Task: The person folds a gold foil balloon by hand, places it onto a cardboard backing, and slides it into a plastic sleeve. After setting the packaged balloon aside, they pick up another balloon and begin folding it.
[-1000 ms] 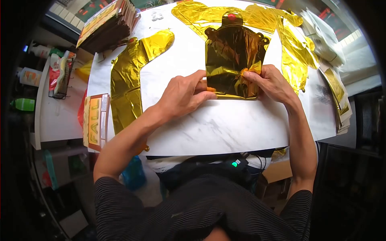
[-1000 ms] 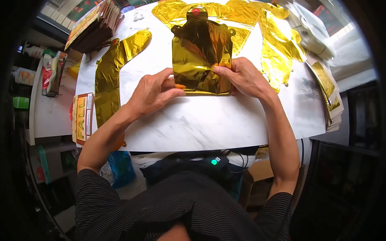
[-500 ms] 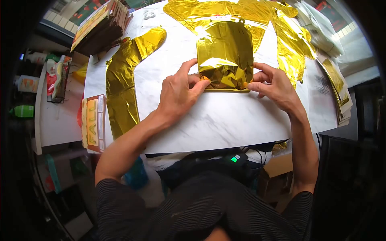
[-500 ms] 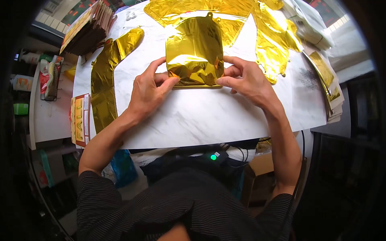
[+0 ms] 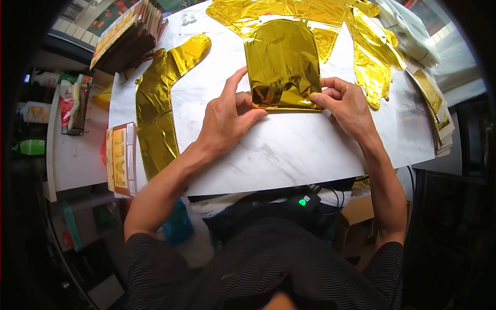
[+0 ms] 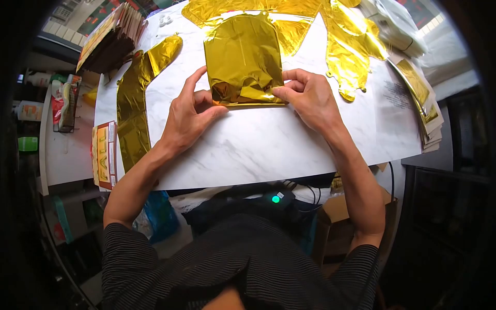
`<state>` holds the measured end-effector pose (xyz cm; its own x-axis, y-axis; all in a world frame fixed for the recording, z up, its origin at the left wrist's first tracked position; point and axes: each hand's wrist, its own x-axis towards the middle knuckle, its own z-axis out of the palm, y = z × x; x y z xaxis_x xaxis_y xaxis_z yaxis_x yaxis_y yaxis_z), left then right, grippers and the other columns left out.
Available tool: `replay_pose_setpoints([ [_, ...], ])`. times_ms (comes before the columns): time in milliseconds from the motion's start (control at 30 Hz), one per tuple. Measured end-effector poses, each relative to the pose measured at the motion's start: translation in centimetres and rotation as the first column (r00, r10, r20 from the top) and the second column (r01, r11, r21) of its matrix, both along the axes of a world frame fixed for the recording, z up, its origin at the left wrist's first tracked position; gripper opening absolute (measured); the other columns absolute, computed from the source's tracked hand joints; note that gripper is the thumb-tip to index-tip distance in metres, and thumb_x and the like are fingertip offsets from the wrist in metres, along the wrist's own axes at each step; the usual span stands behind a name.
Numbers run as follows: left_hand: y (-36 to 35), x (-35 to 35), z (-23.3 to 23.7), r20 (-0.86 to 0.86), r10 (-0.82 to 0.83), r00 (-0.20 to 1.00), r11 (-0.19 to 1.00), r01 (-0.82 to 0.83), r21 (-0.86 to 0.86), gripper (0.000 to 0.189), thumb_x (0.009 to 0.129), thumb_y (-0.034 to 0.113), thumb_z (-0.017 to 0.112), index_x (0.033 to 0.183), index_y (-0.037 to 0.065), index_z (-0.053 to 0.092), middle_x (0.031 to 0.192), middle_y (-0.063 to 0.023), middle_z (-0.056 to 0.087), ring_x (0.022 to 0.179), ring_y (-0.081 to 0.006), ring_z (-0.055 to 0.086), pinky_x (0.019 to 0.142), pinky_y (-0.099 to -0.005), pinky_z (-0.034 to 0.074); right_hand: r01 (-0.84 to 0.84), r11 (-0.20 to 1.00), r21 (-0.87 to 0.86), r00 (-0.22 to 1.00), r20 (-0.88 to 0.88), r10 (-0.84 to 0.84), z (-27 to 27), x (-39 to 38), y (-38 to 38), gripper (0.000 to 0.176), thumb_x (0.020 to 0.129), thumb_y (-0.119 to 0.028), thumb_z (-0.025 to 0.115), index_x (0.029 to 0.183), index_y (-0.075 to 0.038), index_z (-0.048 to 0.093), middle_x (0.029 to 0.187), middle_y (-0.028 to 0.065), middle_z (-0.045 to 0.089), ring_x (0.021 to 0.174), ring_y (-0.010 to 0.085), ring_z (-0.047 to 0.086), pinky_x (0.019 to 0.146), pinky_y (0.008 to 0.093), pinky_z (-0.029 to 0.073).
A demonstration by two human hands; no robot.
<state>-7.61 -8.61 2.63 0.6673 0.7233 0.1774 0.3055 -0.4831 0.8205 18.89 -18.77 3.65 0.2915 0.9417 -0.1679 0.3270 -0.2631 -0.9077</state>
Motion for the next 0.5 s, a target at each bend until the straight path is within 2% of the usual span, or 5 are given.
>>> replay_pose_setpoints([
  [100, 0.1, 0.3, 0.3, -0.070, 0.058, 0.996, 0.998, -0.061, -0.035, 0.084, 0.087, 0.010, 0.084, 0.155, -0.001, 0.036, 0.087, -0.0133, 0.077, 0.079, -0.0204, 0.075, 0.074, -0.0325, 0.057, 0.009, 1.000, 0.004, 1.000, -0.004, -0.009, -0.2, 0.0, 0.1, 0.034, 0.095, -0.019, 0.077, 0.122, 0.000, 0.069, 0.083, -0.0035, 0.073, 0.070, 0.0015, 0.061, 0.055, 0.0199, 0.045],
  [167, 0.0, 0.4, 0.3, -0.084, 0.086, 0.993, 0.996, -0.088, -0.021, 0.084, 0.091, 0.006, 0.079, 0.159, 0.000, 0.030, 0.085, -0.0070, 0.073, 0.078, -0.0098, 0.067, 0.078, -0.0273, 0.055, 0.015, 1.000, -0.001, 1.000, -0.022, -0.015, -0.3, 0.0, 0.2, 0.034, 0.095, -0.019, 0.077, 0.122, 0.000, 0.069, 0.083, -0.0033, 0.073, 0.070, 0.0019, 0.061, 0.054, 0.0202, 0.045],
  [500, -1.1, 0.7, 0.3, 0.010, 0.178, 0.984, 0.981, -0.177, -0.078, 0.079, 0.094, 0.004, 0.077, 0.158, 0.000, 0.032, 0.084, -0.0052, 0.072, 0.079, -0.0100, 0.068, 0.078, -0.0276, 0.056, -0.001, 0.994, -0.112, 0.999, 0.034, 0.005, 0.9, -0.5, -0.2, 0.034, 0.095, -0.017, 0.077, 0.122, 0.002, 0.067, 0.080, -0.0013, 0.073, 0.068, 0.0035, 0.062, 0.053, 0.0214, 0.047],
])
